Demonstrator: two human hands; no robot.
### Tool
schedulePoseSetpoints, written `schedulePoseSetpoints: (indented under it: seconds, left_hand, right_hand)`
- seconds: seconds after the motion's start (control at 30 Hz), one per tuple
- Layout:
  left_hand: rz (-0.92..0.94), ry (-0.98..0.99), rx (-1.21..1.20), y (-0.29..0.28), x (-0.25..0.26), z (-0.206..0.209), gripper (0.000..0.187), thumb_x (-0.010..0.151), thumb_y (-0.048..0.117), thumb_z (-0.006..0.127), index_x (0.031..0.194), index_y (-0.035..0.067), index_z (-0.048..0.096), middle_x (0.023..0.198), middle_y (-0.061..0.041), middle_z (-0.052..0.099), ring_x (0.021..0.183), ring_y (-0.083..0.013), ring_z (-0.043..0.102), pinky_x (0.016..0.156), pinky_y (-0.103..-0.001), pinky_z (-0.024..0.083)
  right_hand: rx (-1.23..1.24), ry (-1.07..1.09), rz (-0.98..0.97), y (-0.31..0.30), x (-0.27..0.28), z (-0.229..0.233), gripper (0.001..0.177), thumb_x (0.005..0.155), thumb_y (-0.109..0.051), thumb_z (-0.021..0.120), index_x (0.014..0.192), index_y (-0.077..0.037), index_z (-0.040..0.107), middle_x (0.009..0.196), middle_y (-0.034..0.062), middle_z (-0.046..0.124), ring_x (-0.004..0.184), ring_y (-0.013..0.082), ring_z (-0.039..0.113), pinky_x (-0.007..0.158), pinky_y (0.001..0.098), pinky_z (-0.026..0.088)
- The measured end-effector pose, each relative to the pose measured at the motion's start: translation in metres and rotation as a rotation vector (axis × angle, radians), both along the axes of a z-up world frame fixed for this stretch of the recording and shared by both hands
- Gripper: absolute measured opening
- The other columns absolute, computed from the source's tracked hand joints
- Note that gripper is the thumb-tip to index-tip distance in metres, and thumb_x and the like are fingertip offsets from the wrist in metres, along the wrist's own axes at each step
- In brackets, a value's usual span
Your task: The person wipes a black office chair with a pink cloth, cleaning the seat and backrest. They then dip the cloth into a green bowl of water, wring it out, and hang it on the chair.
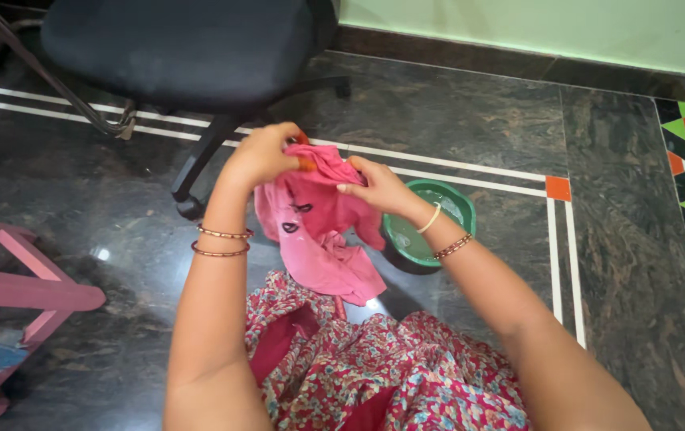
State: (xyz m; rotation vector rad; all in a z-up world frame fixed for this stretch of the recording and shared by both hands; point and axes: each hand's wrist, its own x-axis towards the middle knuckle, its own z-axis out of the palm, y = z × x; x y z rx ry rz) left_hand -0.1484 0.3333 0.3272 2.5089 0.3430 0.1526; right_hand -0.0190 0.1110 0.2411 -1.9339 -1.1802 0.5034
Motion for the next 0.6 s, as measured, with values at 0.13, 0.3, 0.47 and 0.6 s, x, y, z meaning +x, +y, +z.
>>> schedulePoseSetpoints:
  seconds: [0.13,0.3,0.47,0.6]
  left_hand:
    - [-0.169,0.129,-0.023,0.014,0.011,-0.046,0.089,0.059,0.028,0.096,0.136,0.011,0.054,0.111,-0.021,0.071,0.105,-0.0372,0.069,0.087,-0.043,0.055]
    - [-0.550,0.050,-0.535,0.024,0.023,-0.125,0.114,0.058,0.013,0.100,0.151,0.007,0.034,0.134,-0.012,0.063,0.122,-0.0248,0.058,0.099,-0.039,0.048]
    - [-0.551,0.506,-0.760,0.022,0.028,-0.170,0.071,0.070,0.017,0.096,0.131,-0.006,0.070,0.120,-0.013,0.078,0.110,-0.0187,0.070,0.095,-0.035,0.057]
    - [-0.376,0.396,-0.626,0.036,0.024,-0.152,0.059,0.071,0.013,0.090,0.125,-0.001,0.071,0.115,-0.011,0.077,0.102,-0.0167,0.070,0.089,-0.032,0.056]
  right_hand:
    - [0.368,0.390,0.125,0.014,0.001,-0.015,0.033,0.099,-0.018,0.069,0.125,-0.002,0.057,0.116,-0.0001,0.062,0.109,0.0076,0.055,0.097,0.0257,0.048]
    - [0.435,0.310,0.245,0.017,0.001,0.007,0.030,0.100,-0.009,0.064,0.129,0.000,0.060,0.120,0.0023,0.064,0.116,0.0100,0.058,0.105,0.0265,0.046]
    - [0.436,0.396,0.103,0.014,0.005,0.037,0.027,0.100,-0.007,0.064,0.127,-0.002,0.060,0.117,0.0014,0.067,0.111,0.0083,0.061,0.100,0.0254,0.051]
    - [0.583,0.496,0.002,0.001,0.023,0.051,0.032,0.095,-0.003,0.070,0.125,-0.003,0.059,0.117,0.0025,0.069,0.110,0.0115,0.066,0.099,0.0268,0.054]
